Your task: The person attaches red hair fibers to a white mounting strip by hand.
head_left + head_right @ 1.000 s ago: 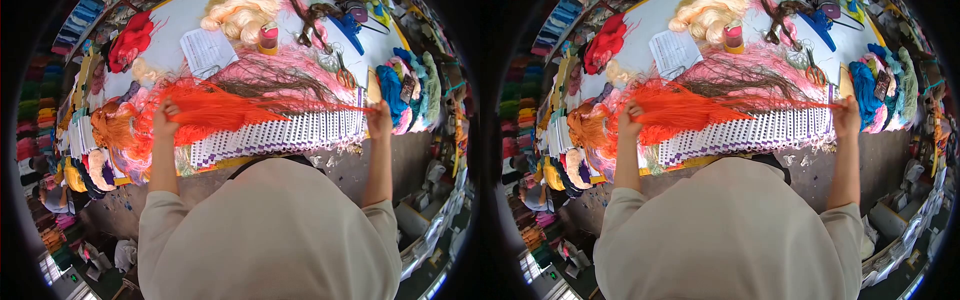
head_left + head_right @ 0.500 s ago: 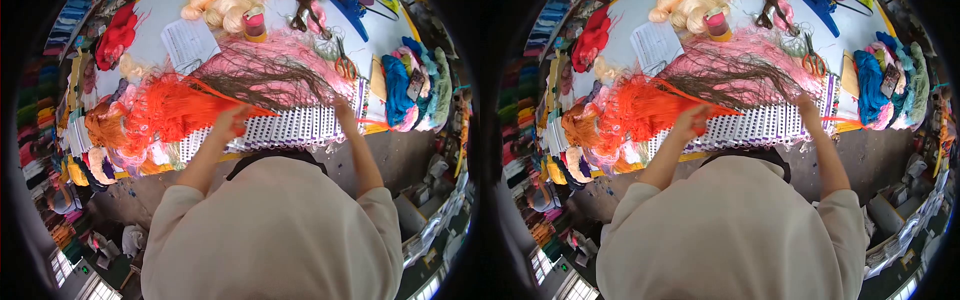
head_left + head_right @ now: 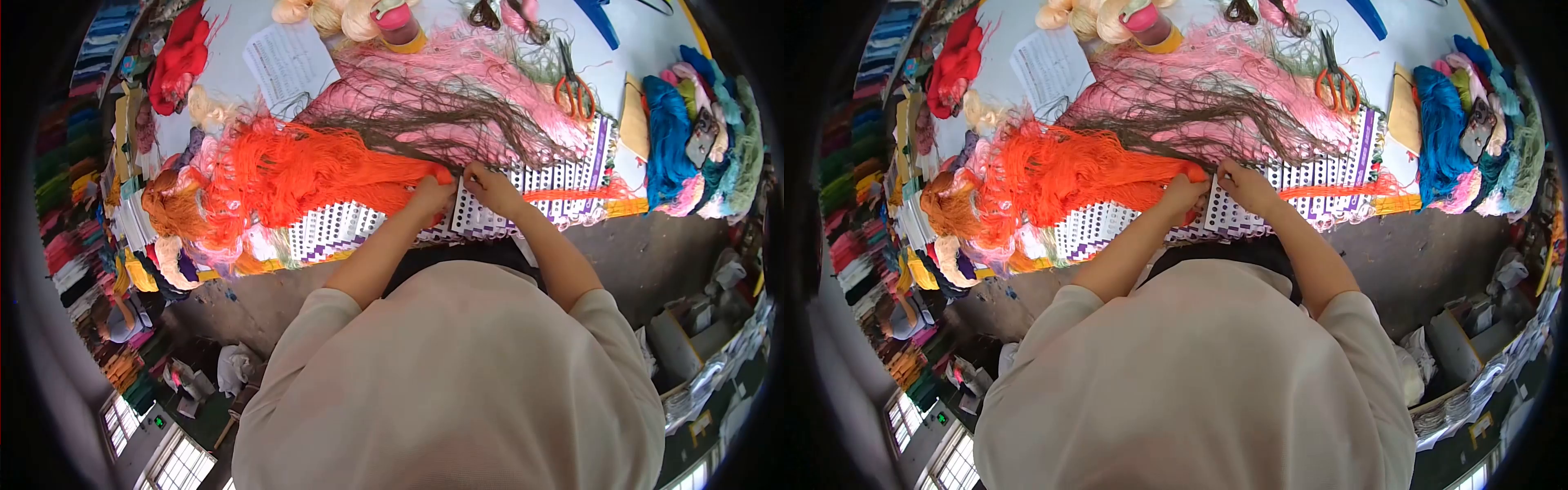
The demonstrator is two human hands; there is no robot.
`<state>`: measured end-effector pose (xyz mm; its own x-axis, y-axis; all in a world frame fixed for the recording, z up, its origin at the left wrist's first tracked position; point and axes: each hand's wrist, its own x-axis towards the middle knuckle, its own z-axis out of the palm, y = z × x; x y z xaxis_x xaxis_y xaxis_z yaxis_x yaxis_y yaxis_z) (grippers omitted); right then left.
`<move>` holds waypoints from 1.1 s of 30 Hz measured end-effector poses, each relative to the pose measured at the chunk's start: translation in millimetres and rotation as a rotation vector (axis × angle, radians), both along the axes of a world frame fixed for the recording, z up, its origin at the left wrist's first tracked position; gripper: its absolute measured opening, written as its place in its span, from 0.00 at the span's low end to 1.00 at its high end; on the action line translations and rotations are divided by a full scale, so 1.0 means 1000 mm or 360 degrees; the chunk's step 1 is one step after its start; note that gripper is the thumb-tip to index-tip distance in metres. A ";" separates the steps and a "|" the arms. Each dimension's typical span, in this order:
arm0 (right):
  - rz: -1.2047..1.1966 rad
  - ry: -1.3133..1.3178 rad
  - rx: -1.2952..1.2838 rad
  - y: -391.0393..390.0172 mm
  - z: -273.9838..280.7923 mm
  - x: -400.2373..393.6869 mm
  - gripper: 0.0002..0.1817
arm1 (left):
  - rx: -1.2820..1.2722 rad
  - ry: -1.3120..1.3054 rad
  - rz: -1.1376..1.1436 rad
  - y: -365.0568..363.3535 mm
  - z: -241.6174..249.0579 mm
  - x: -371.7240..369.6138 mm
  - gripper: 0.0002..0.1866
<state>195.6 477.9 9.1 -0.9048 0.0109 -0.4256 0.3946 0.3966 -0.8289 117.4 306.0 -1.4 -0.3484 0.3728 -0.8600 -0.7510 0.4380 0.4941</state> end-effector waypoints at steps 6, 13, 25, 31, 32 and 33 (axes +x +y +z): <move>-0.0033 -0.0148 -0.0091 0.002 0.006 -0.005 0.08 | 0.0094 -0.0049 0.0072 0.005 0.005 0.001 0.06; -0.0147 -0.0272 -0.0236 -0.001 0.010 -0.003 0.09 | -0.0147 0.0521 -0.0476 -0.009 -0.006 -0.011 0.07; -0.0121 -0.0183 -0.0145 -0.007 -0.007 0.003 0.10 | 0.0052 0.0288 0.0132 -0.030 0.001 -0.021 0.08; -0.0177 -0.0161 -0.0023 -0.011 -0.005 0.005 0.12 | 0.0299 0.0141 0.0115 -0.023 0.017 -0.018 0.12; -0.0194 -0.0125 -0.0013 -0.013 -0.004 0.005 0.13 | 0.0408 -0.0098 0.0164 -0.019 0.031 -0.019 0.11; -0.0194 -0.0123 -0.0010 -0.013 -0.004 0.005 0.13 | 0.0515 -0.0338 0.0211 -0.016 0.042 -0.018 0.10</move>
